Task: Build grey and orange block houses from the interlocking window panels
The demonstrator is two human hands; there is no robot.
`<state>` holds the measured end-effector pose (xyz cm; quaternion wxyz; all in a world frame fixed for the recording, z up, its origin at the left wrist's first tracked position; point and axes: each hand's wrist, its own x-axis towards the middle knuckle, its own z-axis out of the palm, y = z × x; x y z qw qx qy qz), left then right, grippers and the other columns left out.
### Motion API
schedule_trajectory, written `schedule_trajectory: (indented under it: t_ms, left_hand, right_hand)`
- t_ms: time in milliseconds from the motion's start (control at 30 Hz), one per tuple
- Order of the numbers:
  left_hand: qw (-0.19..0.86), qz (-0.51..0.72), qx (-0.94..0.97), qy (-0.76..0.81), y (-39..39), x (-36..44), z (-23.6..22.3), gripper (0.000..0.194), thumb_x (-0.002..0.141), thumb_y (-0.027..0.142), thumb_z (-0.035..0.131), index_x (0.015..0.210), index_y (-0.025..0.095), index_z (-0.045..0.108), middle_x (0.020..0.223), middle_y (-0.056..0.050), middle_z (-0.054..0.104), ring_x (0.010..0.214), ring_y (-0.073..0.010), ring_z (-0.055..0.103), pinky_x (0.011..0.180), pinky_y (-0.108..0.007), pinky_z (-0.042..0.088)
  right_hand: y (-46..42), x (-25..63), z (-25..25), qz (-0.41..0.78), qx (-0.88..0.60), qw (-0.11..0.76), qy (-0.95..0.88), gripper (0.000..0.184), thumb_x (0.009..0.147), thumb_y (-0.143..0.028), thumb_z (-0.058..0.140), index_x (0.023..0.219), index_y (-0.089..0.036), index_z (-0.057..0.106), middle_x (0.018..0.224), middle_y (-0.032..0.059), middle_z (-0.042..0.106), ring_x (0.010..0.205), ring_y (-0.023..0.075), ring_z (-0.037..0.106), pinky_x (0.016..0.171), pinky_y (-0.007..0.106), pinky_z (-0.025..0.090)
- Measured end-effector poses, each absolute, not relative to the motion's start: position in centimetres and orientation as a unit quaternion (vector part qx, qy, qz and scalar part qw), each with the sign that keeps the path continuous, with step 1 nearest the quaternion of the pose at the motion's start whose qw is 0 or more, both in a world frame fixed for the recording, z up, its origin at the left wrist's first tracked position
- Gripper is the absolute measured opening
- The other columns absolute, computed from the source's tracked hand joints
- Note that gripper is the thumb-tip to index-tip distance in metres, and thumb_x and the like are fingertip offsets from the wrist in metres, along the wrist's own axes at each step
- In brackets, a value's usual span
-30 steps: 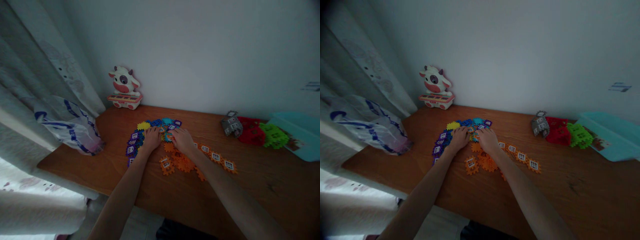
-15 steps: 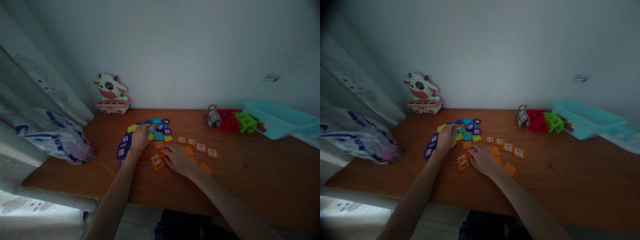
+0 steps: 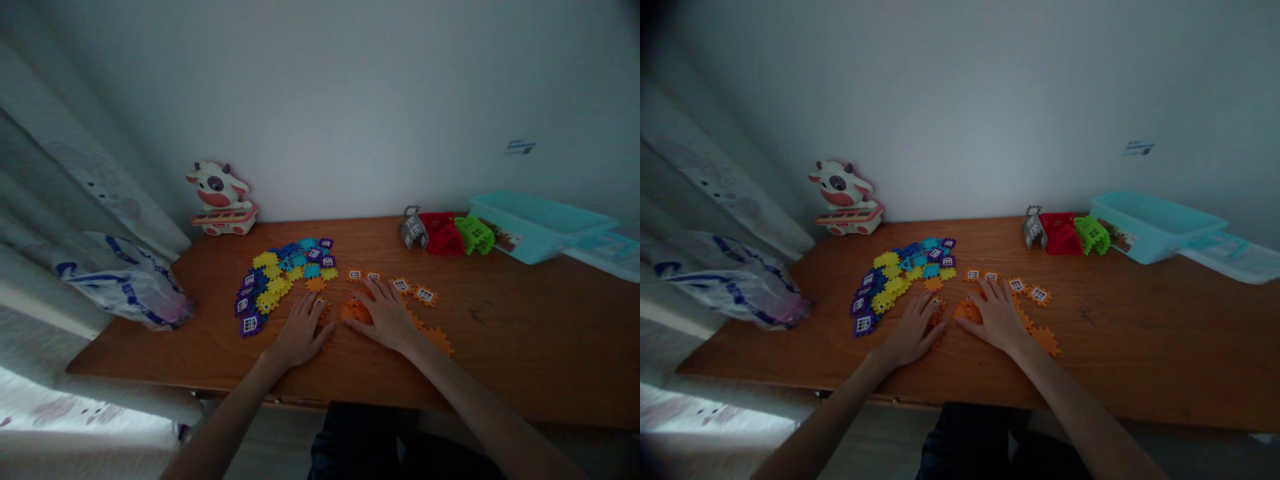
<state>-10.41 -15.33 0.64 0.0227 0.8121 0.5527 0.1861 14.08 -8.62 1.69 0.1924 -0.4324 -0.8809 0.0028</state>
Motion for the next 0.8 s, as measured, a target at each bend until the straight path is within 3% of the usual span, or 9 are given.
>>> schedule_trajectory:
  t_ms: [67, 167, 367, 500, 633, 800]
  left_hand:
    - [0.031, 0.19, 0.82, 0.54, -15.0, -9.3, 0.7, 0.047, 0.102, 0.049, 0.045, 0.138, 0.02, 0.05, 0.154, -0.017, 0.045, 0.146, -0.0325, 0.04, 0.121, -0.055, 0.034]
    - [0.036, 0.2, 0.83, 0.519, -14.4, -7.4, 0.7, 0.047, 0.101, 0.049, 0.046, 0.138, 0.021, 0.05, 0.153, -0.016, 0.046, 0.145, -0.0321, 0.041, 0.122, -0.055, 0.033]
    - [0.044, 0.216, 0.838, 0.499, -12.6, -3.7, 0.4, 0.047, 0.101, 0.046, 0.046, 0.137, 0.017, 0.05, 0.149, -0.016, 0.049, 0.142, -0.0311, 0.043, 0.121, -0.052, 0.036]
    - [0.063, 0.235, 0.854, 0.46, -10.8, -1.6, 0.6, 0.045, 0.098, 0.045, 0.051, 0.136, 0.021, 0.051, 0.147, -0.013, 0.051, 0.139, -0.0272, 0.047, 0.119, -0.048, 0.039]
    - [0.037, 0.268, 0.849, 0.454, -8.5, -0.8, 0.6, 0.046, 0.098, 0.045, 0.053, 0.135, 0.018, 0.051, 0.148, -0.015, 0.051, 0.142, -0.0265, 0.044, 0.12, -0.047, 0.037]
    - [0.015, 0.272, 0.802, 0.532, -5.9, -3.2, 0.4, 0.049, 0.104, 0.045, 0.041, 0.143, 0.017, 0.044, 0.147, -0.015, 0.053, 0.14, -0.027, 0.047, 0.118, -0.049, 0.038]
  right_hand:
    - [-8.9, 15.4, 2.0, -0.009, -0.474, 0.181, -0.862, 0.075, 0.086, -0.077, 0.052, 0.138, -0.023, 0.061, 0.154, 0.0206, 0.047, 0.145, 0.0448, 0.036, 0.116, 0.072, 0.02]
    - [-9.6, 18.4, 2.1, -0.007, -0.519, 0.161, -0.839, 0.082, 0.084, -0.079, 0.052, 0.147, -0.026, 0.053, 0.157, 0.0201, 0.043, 0.146, 0.0477, 0.034, 0.113, 0.074, 0.024]
    - [-11.0, 24.8, -0.2, 0.003, -0.522, 0.147, -0.84, 0.092, 0.08, -0.083, 0.053, 0.149, -0.022, 0.05, 0.159, 0.0205, 0.04, 0.149, 0.0437, 0.031, 0.116, 0.067, 0.026]
    - [-10.9, 26.1, -1.3, -0.015, -0.52, 0.19, -0.833, 0.082, 0.085, -0.076, 0.054, 0.145, -0.02, 0.054, 0.154, 0.0202, 0.047, 0.144, 0.0393, 0.042, 0.117, 0.059, 0.032]
    - [-10.2, 26.3, -1.1, -0.014, -0.532, 0.219, -0.818, 0.076, 0.086, -0.071, 0.056, 0.14, -0.018, 0.058, 0.15, 0.0216, 0.051, 0.138, 0.0405, 0.048, 0.113, 0.058, 0.038]
    - [-8.8, 26.8, -0.6, 0.046, -0.52, 0.261, -0.812, 0.064, 0.091, -0.063, 0.055, 0.141, -0.024, 0.055, 0.148, 0.0167, 0.055, 0.137, 0.0375, 0.051, 0.113, 0.059, 0.039]
